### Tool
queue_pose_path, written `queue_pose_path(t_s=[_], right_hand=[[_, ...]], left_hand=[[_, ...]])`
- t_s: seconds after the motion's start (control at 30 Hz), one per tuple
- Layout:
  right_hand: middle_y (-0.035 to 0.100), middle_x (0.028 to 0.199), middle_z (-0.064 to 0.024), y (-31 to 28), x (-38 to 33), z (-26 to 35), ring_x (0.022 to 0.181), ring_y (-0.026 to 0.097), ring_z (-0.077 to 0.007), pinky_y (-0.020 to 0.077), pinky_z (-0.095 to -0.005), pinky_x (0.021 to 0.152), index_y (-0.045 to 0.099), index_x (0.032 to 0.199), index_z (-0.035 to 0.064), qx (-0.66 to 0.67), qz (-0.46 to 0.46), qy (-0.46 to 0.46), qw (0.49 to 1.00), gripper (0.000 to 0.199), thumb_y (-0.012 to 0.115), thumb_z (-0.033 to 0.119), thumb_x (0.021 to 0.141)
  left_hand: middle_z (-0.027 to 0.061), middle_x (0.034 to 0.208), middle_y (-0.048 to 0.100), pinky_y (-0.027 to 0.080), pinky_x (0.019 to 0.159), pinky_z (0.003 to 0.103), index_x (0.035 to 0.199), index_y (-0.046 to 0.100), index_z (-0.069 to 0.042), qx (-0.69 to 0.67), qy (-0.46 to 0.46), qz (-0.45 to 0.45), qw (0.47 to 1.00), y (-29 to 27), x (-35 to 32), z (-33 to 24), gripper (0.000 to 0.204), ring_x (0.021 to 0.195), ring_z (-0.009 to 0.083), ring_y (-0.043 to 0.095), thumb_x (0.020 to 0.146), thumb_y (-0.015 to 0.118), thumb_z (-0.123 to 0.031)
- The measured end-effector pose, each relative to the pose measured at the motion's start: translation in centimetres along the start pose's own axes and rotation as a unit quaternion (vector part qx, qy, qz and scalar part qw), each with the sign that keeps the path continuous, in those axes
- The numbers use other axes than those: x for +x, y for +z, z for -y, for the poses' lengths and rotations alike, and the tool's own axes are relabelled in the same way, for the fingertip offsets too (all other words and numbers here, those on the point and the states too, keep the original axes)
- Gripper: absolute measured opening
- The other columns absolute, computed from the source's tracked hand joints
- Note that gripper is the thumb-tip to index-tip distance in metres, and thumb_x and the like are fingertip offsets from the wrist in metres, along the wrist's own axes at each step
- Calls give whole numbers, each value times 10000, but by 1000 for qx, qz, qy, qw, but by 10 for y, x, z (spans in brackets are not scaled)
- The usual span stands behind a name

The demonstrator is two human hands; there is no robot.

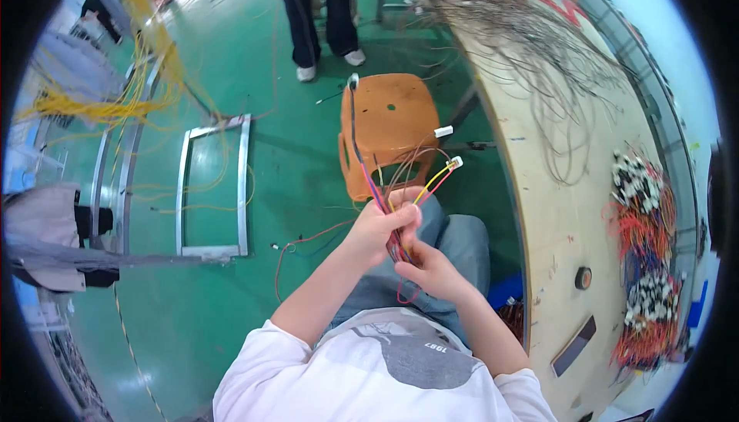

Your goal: Bundling and taping colored electrical cable harnesses in a factory environment.

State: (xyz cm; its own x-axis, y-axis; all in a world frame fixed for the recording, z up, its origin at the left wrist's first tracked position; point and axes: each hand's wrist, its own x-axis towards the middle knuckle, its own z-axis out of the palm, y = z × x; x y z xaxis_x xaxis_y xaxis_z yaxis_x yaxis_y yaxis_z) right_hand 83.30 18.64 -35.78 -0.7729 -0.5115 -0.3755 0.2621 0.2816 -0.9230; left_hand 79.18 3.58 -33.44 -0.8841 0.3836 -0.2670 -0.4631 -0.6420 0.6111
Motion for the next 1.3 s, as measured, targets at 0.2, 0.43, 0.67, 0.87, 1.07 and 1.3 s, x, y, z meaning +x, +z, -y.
queue_pose_path(t_s=[0.2,0.43,0.67,0.87,1.07,1.3], right_hand=[[472,1113,-134,-38,-19,63,1018,478,-203,411,-318,830,333,1209,-5,341,-11,-223,913,585,607,262,767],[595,810,-144,-54,-64,136,693,593,-195,474,-282,634,519,950,-1,325,-87,-277,900,201,502,163,835],[577,900,-128,-65,-60,139,799,552,-170,428,-261,695,529,858,27,319,-138,-308,886,86,495,100,830],[518,754,-20,-73,-60,149,614,433,-63,347,-195,543,505,765,29,260,-69,-333,904,115,499,115,841],[461,640,-4,-78,-51,159,520,380,-47,308,-188,460,447,683,47,199,-59,-295,933,202,452,135,865],[573,683,6,-62,-27,165,594,497,-33,381,-180,491,602,869,-33,49,-175,-248,952,145,594,66,763]], left_hand=[[-32,516,386,242,412,199,868,511,-41,176,16,76,981,73,-35,3,165,428,43,305,879,459,-198],[-18,584,425,275,415,163,989,472,-53,322,90,175,926,91,-51,-6,211,466,28,349,891,426,-235],[55,719,499,267,417,182,917,484,-25,132,108,121,978,105,-49,-8,425,493,58,358,905,300,-408],[63,741,521,333,497,207,841,482,-39,60,97,70,991,104,-36,-17,341,550,102,436,900,352,-349],[24,681,461,392,628,272,756,458,-55,-12,122,110,986,98,-29,-35,261,634,128,458,905,384,-256],[15,661,458,367,506,208,803,491,-29,247,198,-2,949,99,-25,-44,235,563,68,417,907,378,-206]])
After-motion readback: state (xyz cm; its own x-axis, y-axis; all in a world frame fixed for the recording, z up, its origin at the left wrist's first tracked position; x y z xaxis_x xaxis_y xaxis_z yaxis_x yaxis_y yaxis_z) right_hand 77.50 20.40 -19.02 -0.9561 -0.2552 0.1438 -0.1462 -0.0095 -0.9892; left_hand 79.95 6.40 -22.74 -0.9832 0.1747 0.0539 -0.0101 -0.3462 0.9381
